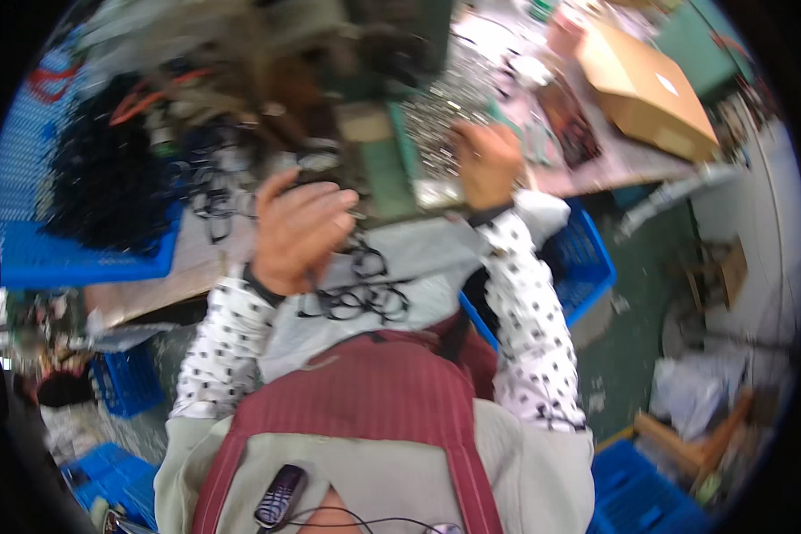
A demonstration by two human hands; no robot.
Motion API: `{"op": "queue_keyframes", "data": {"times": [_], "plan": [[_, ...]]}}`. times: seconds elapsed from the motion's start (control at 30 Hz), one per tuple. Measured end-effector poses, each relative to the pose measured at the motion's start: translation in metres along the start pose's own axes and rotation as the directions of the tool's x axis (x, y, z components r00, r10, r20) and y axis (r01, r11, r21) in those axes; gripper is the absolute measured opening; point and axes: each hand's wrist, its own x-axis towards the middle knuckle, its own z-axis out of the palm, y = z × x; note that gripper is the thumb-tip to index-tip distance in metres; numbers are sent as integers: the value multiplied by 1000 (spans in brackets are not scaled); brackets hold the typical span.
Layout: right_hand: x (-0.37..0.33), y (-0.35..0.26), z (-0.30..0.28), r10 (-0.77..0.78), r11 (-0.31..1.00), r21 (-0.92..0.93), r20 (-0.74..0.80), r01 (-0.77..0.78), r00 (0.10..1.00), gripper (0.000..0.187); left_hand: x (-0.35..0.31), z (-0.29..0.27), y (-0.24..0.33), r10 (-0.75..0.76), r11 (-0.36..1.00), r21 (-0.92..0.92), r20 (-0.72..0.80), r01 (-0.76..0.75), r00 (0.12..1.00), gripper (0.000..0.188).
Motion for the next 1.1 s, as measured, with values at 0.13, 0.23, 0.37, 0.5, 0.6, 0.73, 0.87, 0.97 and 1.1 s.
{"op": "queue_keyframes", "data": {"times": [0.13, 0.23, 0.37, 0.5, 0.6, 0.73, 0.87, 0.97, 1.1], "plan": [[2, -3, -14, 2, 1000, -30, -6, -2, 1000, 17, -41, 6, 14, -127, 991, 21, -207, 134, 970, 47], [6, -6, -15, 0, 999, -36, -10, -1, 1000, 18, -87, -3, -8, -247, 947, 186, -101, 262, 964, 39], [7, -7, -11, 4, 1000, -17, -30, -5, 1000, 18, -124, -25, -40, -537, 734, 521, 54, 435, 842, 31], [11, -22, -5, 210, 956, 204, 24, -210, 977, 18, -161, -31, -80, -619, 620, 655, 71, 432, 782, 22], [16, -41, 7, 386, 746, 537, 133, -394, 913, 16, -159, -33, -92, -632, 618, 606, 3, 501, 775, 17], [37, -89, -10, 331, 644, 622, 299, -446, 895, 16, -121, -30, -83, -701, 619, 135, -350, 774, 622, 23], [46, -125, -23, 216, 705, 603, 319, -373, 923, 19, -68, -33, -43, -454, 846, 81, -411, 528, 791, 31], [46, -143, -32, 241, 726, 538, 385, -429, 891, 23, -22, -38, -14, -174, 961, 165, -257, 220, 951, 40], [39, -151, -20, 289, 612, 606, 427, -508, 857, 40, 13, -17, 7, -29, 996, 76, -254, 50, 967, 49]]}}
